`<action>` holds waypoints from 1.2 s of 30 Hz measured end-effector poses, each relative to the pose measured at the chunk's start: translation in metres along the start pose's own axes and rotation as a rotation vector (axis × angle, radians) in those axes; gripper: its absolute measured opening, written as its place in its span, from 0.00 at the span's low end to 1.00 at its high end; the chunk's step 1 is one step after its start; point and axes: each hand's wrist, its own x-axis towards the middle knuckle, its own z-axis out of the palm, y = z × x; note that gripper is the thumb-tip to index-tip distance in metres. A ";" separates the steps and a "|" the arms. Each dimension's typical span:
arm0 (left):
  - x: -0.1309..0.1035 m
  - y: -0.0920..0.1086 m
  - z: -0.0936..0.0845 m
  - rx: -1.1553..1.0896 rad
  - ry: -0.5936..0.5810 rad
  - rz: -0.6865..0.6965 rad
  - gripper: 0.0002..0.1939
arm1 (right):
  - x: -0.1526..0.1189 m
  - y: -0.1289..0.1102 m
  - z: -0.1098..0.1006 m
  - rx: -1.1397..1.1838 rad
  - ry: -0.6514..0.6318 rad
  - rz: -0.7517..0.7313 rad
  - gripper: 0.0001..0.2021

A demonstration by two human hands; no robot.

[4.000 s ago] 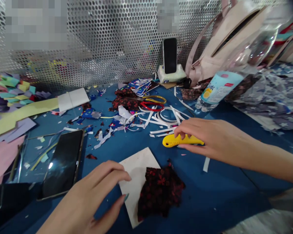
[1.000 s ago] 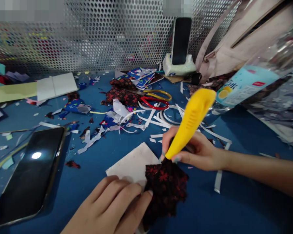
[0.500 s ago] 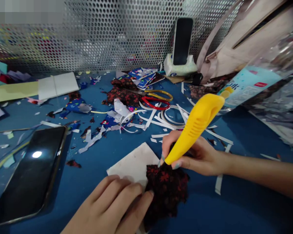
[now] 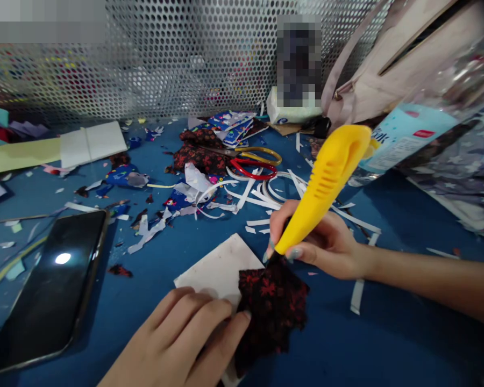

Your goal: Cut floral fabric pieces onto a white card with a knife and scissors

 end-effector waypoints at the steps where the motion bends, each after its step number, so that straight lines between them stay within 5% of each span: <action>1: 0.000 0.000 0.000 -0.003 -0.004 0.002 0.18 | 0.000 0.001 -0.001 -0.002 -0.002 0.002 0.07; 17: 0.003 0.002 -0.004 0.014 -0.006 -0.026 0.14 | 0.011 -0.006 -0.013 -0.198 -0.304 -0.066 0.05; 25: 0.005 0.001 -0.003 0.004 -0.005 -0.011 0.22 | 0.003 0.001 -0.011 -0.027 -0.070 -0.018 0.07; 36: 0.001 0.000 -0.002 0.030 -0.011 0.013 0.16 | 0.010 -0.003 -0.019 -0.116 -0.283 -0.090 0.05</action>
